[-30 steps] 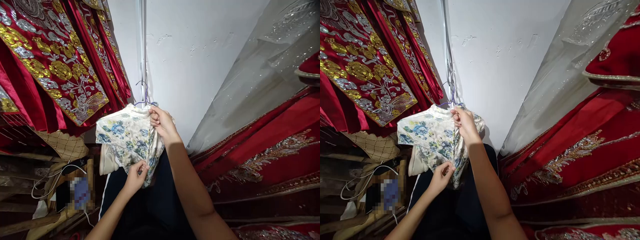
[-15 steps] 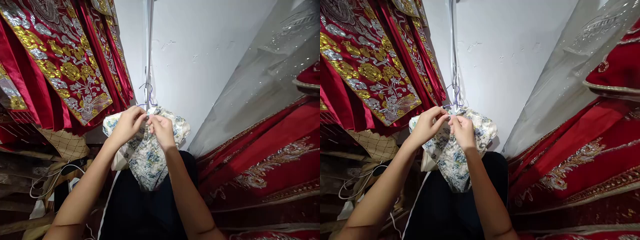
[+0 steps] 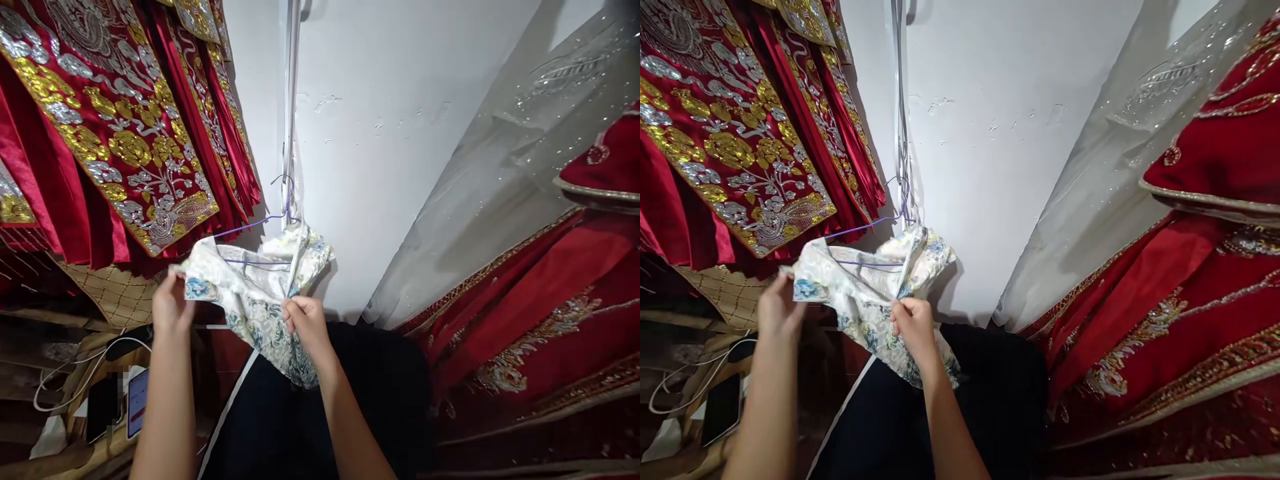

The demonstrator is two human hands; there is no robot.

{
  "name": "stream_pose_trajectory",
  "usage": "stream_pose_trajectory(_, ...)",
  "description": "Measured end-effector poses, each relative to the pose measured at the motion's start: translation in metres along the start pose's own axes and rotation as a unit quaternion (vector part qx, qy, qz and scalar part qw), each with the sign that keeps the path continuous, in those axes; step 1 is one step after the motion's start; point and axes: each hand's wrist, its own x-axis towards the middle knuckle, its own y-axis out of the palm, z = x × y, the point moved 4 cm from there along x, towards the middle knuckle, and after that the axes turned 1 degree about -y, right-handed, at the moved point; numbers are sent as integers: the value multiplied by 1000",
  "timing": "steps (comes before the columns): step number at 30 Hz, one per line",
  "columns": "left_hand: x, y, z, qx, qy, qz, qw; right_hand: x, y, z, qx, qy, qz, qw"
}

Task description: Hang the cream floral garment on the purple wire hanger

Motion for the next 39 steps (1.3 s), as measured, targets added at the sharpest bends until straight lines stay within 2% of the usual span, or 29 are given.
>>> stream_pose_trajectory(2, -25, -27, 40, 2, -72, -13, 997, -9, 8, -1, 4, 13, 38, 999)
stream_pose_trajectory(3, -39, -34, 60, 14, -128, -10, 992, -13, 10, -2, 8, 20, 59, 998)
stream_pose_trajectory(5, -62, -35, 87, 50, -197, 21, 979, -19, 10, -4, 4, 39, 114, 993)
stream_pose_trajectory(7, -75, -24, 95, 63, -213, 47, 974, -25, 7, -8, -19, 68, 187, 980)
stream_pose_trajectory(10, -85, 4, 81, 51, -189, 93, 976, -34, 0, -16, -58, 116, 307, 943)
stream_pose_trajectory(11, -90, 15, 72, 41, -187, 119, 974, -35, -3, -19, -58, 121, 312, 941)
stream_pose_trajectory(12, -98, 27, 63, 27, -189, 154, 969, -33, -8, -21, -50, 117, 287, 949)
stream_pose_trajectory(13, -109, 39, 54, 11, -194, 196, 961, -31, -13, -22, -36, 108, 235, 965)
stream_pose_trajectory(15, -136, 63, 38, -19, -204, 291, 934, -26, -24, -21, 8, 85, 103, 991)
stream_pose_trajectory(16, -151, 75, 30, -17, -200, 340, 919, -26, -27, -20, 39, 86, 58, 994)
stream_pose_trajectory(17, -166, 87, 23, 5, -186, 387, 903, -27, -28, -19, 78, 101, 44, 991)
stream_pose_trajectory(18, -179, 97, 17, 48, -161, 424, 890, -30, -27, -18, 123, 131, 56, 982)
stream_pose_trajectory(21, -204, 120, -2, 207, -45, 496, 842, -43, -17, -9, 245, 232, 139, 931)
stream_pose_trajectory(23, -206, 125, -14, 276, 27, 515, 811, -49, -12, 0, 287, 235, 170, 913)
stream_pose_trajectory(26, -187, 117, -25, 356, 94, 492, 789, -55, -1, 9, 321, 194, 183, 909)
stream_pose_trajectory(28, -167, 103, -27, 399, 103, 460, 787, -59, 10, 13, 319, 177, 218, 905)
stream_pose_trajectory(31, -145, 78, -19, 389, 30, 459, 798, -62, 21, 20, 255, 144, 310, 904)
stream_pose_trajectory(35, -147, 44, -3, 352, -87, 486, 795, -55, 6, 28, 119, 100, 402, 902)
stream_pose_trajectory(37, -157, 34, 6, 363, -99, 503, 778, -47, -6, 33, 42, 92, 396, 912)
stream_pose_trajectory(39, -165, 32, 13, 376, -89, 533, 753, -35, -19, 45, -30, 72, 334, 939)
